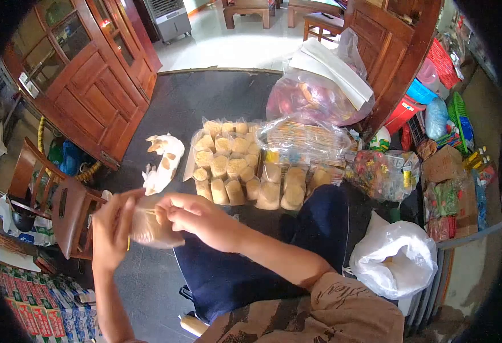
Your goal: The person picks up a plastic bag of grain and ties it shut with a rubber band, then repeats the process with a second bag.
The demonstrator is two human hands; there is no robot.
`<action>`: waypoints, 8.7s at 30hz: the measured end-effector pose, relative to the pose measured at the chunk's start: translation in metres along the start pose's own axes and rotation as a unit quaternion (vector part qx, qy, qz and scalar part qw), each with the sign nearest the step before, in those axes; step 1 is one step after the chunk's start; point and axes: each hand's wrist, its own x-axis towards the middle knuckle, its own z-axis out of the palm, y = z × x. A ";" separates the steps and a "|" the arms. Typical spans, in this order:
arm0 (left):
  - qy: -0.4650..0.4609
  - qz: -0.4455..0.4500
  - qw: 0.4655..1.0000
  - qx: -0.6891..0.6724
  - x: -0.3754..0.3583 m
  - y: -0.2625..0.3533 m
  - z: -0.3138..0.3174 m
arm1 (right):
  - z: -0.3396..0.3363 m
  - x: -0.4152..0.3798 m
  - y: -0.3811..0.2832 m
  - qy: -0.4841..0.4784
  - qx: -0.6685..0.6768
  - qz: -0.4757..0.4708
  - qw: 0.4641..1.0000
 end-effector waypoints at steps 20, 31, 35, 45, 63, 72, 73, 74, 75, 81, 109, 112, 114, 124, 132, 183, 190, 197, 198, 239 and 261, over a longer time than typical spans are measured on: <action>0.075 0.039 0.985 0.153 -0.055 -0.023 0.034 | 0.000 -0.009 0.017 0.040 0.338 0.151 0.928; 0.065 -0.109 0.984 -0.121 -0.077 -0.027 0.035 | 0.013 0.004 -0.012 -0.037 -0.129 0.141 0.981; 0.078 -0.104 0.981 -0.143 -0.087 -0.024 0.037 | 0.023 0.005 -0.011 -0.056 -0.246 0.090 0.964; 0.082 -0.165 0.937 -0.298 -0.116 -0.045 0.037 | 0.056 0.016 -0.004 -0.062 -0.477 -0.025 0.877; 0.141 -0.134 0.967 -0.162 -0.118 -0.052 0.011 | 0.061 0.012 0.014 -0.053 -0.424 -0.063 0.902; 0.069 -0.095 0.981 -0.154 -0.100 -0.047 0.015 | 0.071 0.015 0.018 -0.020 -0.496 -0.091 0.864; 0.057 -0.075 0.983 -0.156 -0.098 -0.049 0.017 | 0.072 0.015 0.019 -0.019 -0.499 -0.094 0.861; 0.051 -0.076 0.982 -0.164 -0.096 -0.050 0.017 | 0.073 0.015 0.019 -0.018 -0.503 -0.096 0.858; 0.046 -0.078 0.981 -0.171 -0.096 -0.051 0.017 | 0.073 0.016 0.019 -0.018 -0.508 -0.099 0.856; -0.066 -0.002 0.993 -0.094 -0.082 -0.064 0.002 | 0.077 0.018 0.019 -0.035 -0.517 -0.073 0.852; -0.012 -0.173 0.908 -0.381 -0.079 -0.090 0.013 | 0.070 0.009 0.014 0.017 -0.609 -0.140 0.781; -0.037 -0.203 0.892 -0.402 -0.080 -0.087 0.009 | 0.064 0.013 0.015 0.031 -0.538 -0.132 0.832; -0.040 -0.202 0.890 -0.407 -0.082 -0.087 0.009 | 0.066 0.015 0.003 0.032 -0.517 -0.068 0.853; -0.039 -0.154 0.925 -0.344 -0.092 -0.072 0.015 | 0.062 0.004 -0.018 -0.037 -0.304 0.196 0.931; -0.002 -0.110 0.948 -0.298 -0.104 -0.063 0.026 | 0.058 -0.014 -0.027 0.142 0.347 0.358 0.855; 0.043 -0.107 0.934 -0.339 -0.103 -0.062 0.044 | 0.062 0.006 0.017 0.027 -0.398 0.008 0.917; 0.074 -0.078 0.931 -0.349 -0.100 -0.063 0.049 | 0.060 0.007 0.017 0.016 -0.442 0.011 0.897; -0.012 -0.016 0.976 -0.218 -0.089 -0.065 0.029 | 0.062 0.006 0.024 0.020 -0.482 -0.055 0.874; -0.037 0.012 0.983 -0.181 -0.087 -0.066 0.025 | 0.063 0.008 0.025 0.025 -0.484 -0.072 0.872; -0.180 0.012 0.981 -0.069 -0.043 -0.048 0.001 | 0.059 0.007 0.031 -0.001 -0.455 -0.171 0.874; -0.103 -0.053 0.962 -0.246 -0.042 -0.066 0.040 | 0.042 -0.007 -0.017 0.088 -0.406 0.037 0.909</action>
